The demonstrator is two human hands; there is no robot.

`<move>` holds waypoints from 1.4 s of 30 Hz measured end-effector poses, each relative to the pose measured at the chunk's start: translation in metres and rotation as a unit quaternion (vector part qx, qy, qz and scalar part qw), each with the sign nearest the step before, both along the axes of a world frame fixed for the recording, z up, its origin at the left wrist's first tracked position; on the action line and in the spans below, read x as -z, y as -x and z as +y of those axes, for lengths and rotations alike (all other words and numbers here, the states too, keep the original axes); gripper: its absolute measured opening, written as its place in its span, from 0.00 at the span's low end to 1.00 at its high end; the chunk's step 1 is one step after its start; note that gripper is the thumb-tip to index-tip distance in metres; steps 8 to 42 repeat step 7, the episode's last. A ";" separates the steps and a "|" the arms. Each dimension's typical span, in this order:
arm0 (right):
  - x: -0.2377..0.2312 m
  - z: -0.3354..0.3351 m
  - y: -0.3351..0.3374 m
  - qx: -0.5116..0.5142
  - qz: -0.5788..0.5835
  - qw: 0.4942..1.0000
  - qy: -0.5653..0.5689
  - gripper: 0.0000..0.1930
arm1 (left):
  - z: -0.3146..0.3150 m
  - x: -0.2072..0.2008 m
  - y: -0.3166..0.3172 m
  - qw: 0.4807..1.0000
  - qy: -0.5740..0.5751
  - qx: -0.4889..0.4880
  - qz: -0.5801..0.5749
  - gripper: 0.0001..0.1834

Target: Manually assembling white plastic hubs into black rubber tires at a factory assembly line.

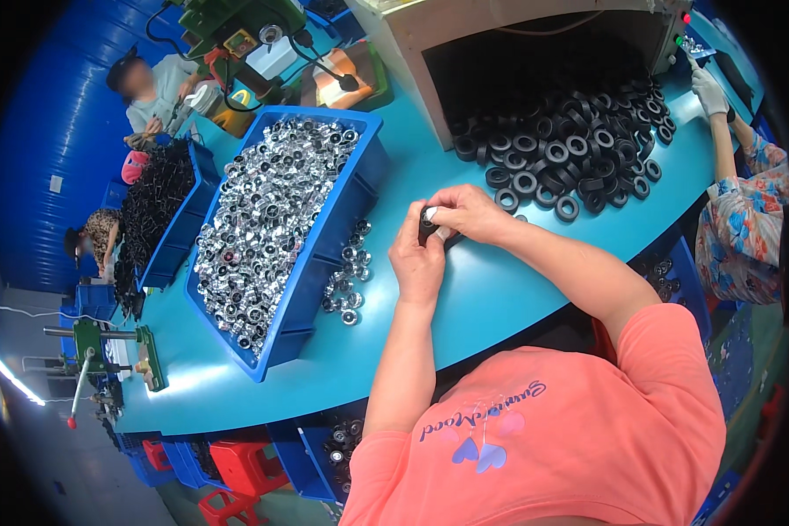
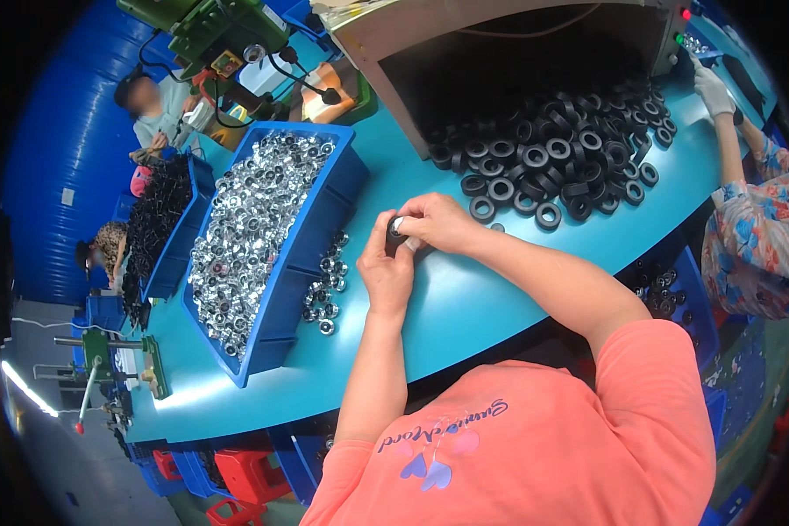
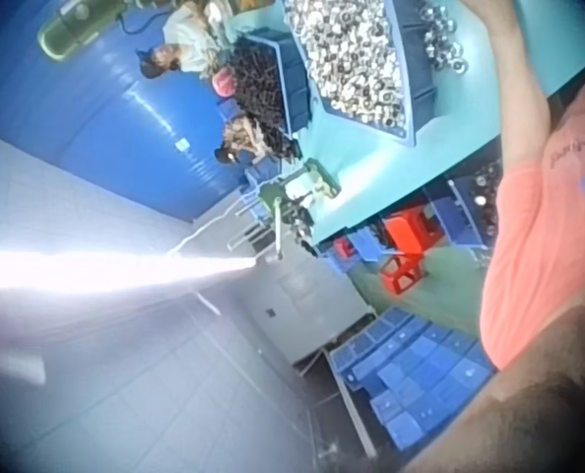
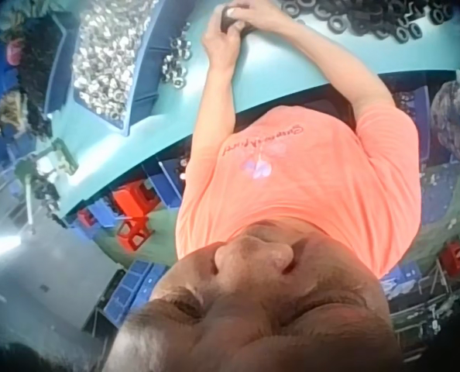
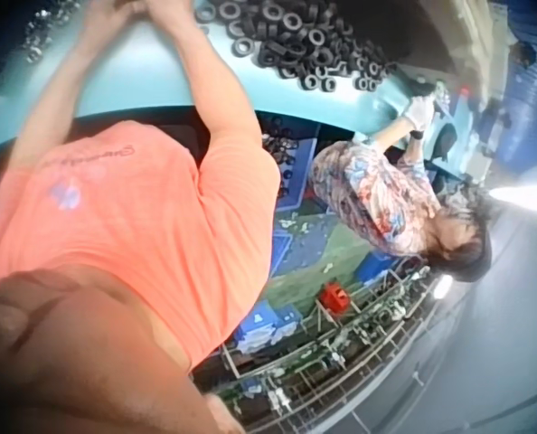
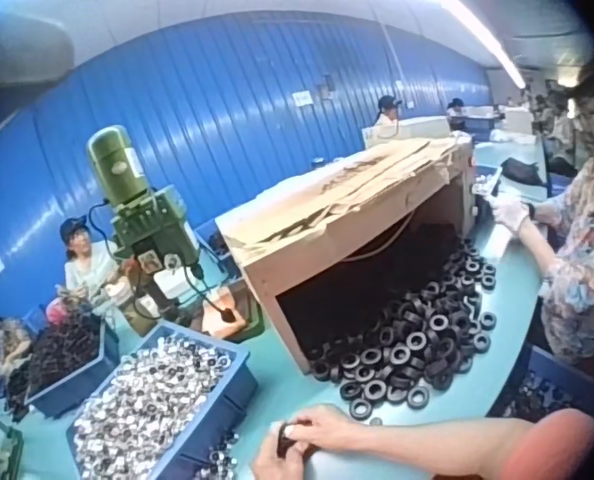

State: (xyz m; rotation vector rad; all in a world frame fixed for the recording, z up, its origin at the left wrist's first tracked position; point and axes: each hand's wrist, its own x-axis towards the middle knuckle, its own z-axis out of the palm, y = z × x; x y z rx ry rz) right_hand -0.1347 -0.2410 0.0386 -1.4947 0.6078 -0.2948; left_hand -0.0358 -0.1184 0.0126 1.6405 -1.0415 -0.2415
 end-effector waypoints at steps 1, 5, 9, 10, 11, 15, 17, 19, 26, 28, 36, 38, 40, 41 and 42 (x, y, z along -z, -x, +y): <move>0.002 -0.001 0.000 -0.004 -0.009 1.000 -0.024 0.15 | 0.000 0.001 -0.001 1.000 -0.001 0.001 -0.010 0.22; 0.007 -0.009 -0.001 -0.040 -0.052 0.989 -0.136 0.16 | 0.000 0.005 -0.004 0.992 0.019 0.030 0.117 0.25; 0.007 -0.014 -0.002 -0.056 -0.062 0.978 -0.189 0.17 | 0.002 0.005 -0.006 0.981 0.029 0.041 0.189 0.26; 0.007 -0.014 -0.002 -0.056 -0.062 0.978 -0.189 0.17 | 0.002 0.005 -0.006 0.981 0.029 0.041 0.189 0.26; 0.007 -0.014 -0.002 -0.056 -0.062 0.978 -0.189 0.17 | 0.002 0.005 -0.006 0.981 0.029 0.041 0.189 0.26; 0.007 -0.014 -0.002 -0.056 -0.062 0.978 -0.189 0.17 | 0.002 0.005 -0.006 0.981 0.029 0.041 0.189 0.26; 0.007 -0.014 -0.002 -0.056 -0.062 0.978 -0.189 0.17 | 0.002 0.005 -0.006 0.981 0.029 0.041 0.189 0.26; 0.007 -0.014 -0.002 -0.056 -0.062 0.978 -0.189 0.17 | 0.002 0.005 -0.006 0.981 0.029 0.041 0.189 0.26; 0.007 -0.014 -0.002 -0.056 -0.062 0.978 -0.189 0.17 | 0.002 0.005 -0.006 0.981 0.029 0.041 0.189 0.26; 0.007 -0.014 -0.002 -0.056 -0.062 0.978 -0.189 0.17 | 0.002 0.005 -0.006 0.981 0.029 0.041 0.189 0.26; 0.007 -0.014 -0.002 -0.056 -0.062 0.978 -0.189 0.17 | 0.002 0.005 -0.006 0.981 0.029 0.041 0.189 0.26; 0.007 -0.014 -0.002 -0.056 -0.062 0.978 -0.189 0.17 | 0.002 0.005 -0.006 0.981 0.029 0.041 0.189 0.26; 0.007 -0.014 -0.002 -0.056 -0.062 0.978 -0.189 0.17 | 0.002 0.005 -0.006 0.981 0.029 0.041 0.189 0.26; 0.007 -0.014 -0.002 -0.056 -0.062 0.978 -0.189 0.17 | 0.002 0.005 -0.006 0.981 0.029 0.041 0.189 0.26; 0.007 -0.014 -0.002 -0.056 -0.062 0.978 -0.189 0.17 | 0.002 0.005 -0.006 0.981 0.029 0.041 0.189 0.26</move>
